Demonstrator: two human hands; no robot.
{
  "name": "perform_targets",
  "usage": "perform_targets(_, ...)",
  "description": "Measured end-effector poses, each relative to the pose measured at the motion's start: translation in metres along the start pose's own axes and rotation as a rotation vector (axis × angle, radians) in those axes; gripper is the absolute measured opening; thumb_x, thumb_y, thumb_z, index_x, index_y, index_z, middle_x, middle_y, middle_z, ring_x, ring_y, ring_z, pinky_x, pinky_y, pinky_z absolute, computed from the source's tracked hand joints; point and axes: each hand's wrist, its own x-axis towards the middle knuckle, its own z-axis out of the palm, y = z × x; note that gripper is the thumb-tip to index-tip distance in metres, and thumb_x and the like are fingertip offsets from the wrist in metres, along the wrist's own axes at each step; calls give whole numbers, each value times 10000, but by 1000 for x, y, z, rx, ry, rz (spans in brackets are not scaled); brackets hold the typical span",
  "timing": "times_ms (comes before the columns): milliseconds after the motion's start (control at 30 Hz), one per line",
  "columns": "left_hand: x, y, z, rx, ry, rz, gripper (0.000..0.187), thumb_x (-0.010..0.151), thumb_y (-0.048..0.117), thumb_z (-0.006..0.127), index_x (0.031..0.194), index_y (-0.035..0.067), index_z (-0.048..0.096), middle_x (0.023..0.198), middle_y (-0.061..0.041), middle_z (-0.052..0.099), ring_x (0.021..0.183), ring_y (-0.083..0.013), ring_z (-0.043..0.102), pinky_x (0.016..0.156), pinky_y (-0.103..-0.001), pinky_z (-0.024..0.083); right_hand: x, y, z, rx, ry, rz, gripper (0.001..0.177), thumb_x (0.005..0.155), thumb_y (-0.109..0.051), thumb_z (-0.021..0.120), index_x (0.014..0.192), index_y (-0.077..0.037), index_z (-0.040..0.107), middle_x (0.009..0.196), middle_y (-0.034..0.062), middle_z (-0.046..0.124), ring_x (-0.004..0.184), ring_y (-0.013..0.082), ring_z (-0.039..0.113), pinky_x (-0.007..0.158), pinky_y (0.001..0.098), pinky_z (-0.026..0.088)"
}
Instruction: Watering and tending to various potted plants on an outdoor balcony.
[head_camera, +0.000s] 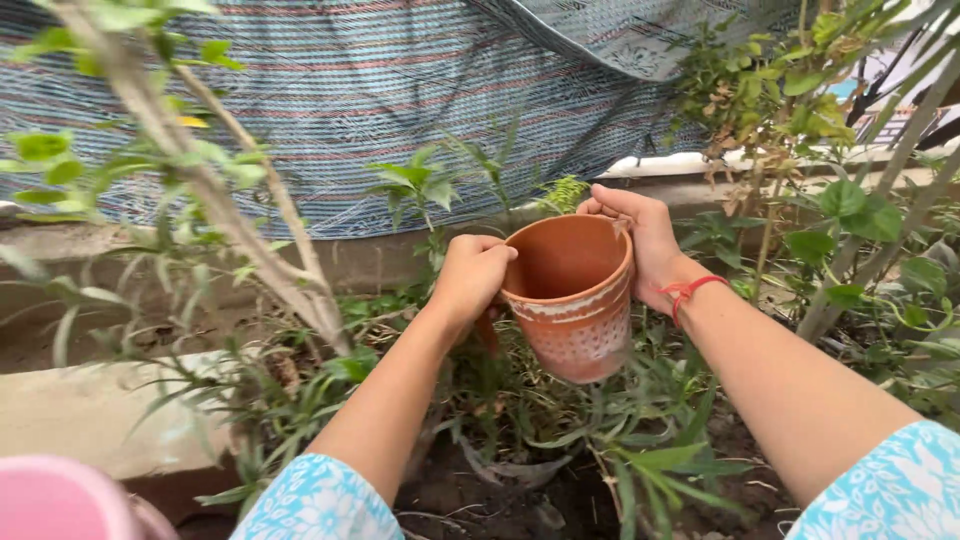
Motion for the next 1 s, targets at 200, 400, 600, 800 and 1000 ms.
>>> perform_targets(200,-7,11,-22,25,-205,-115,262,943,124,470,978,-36,674,616,-76,567,401,-174,517,346,-369,455,-7,-10,26,-78,-129,78,310,971,-397,578,827,-128,631,775,8,661,685,151,598,672,317,508)
perform_targets(400,-29,16,-30,115,-393,-133,280,885,17,428,1011,-51,669,629,-97,620,399,-170,536,333,-343,422,-57,-30,70,-227,19,293,233,880,-355,586,927,-132,637,962,43,741,870,165,696,842,371,550)
perform_targets(600,-28,18,-27,162,-313,-125,312,865,-2,417,1037,-64,669,634,-117,600,393,-178,521,337,-353,438,-45,-25,44,-279,-103,233,244,898,-278,675,1056,-112,592,992,26,643,913,176,655,822,417,542)
perform_targets(800,-24,19,-31,254,-306,-105,356,826,9,467,1066,-34,727,647,-102,644,400,-175,520,363,-356,464,-55,-30,45,-422,-118,271,164,915,-193,644,1038,-99,592,986,6,673,865,114,677,760,326,578)
perform_targets(1000,-29,21,-36,270,-397,-116,317,872,42,503,1079,-55,722,685,-78,640,465,-151,533,411,-347,483,-59,-30,33,-644,-113,338,193,903,-179,701,1073,-105,648,951,-18,660,809,70,621,667,265,514)
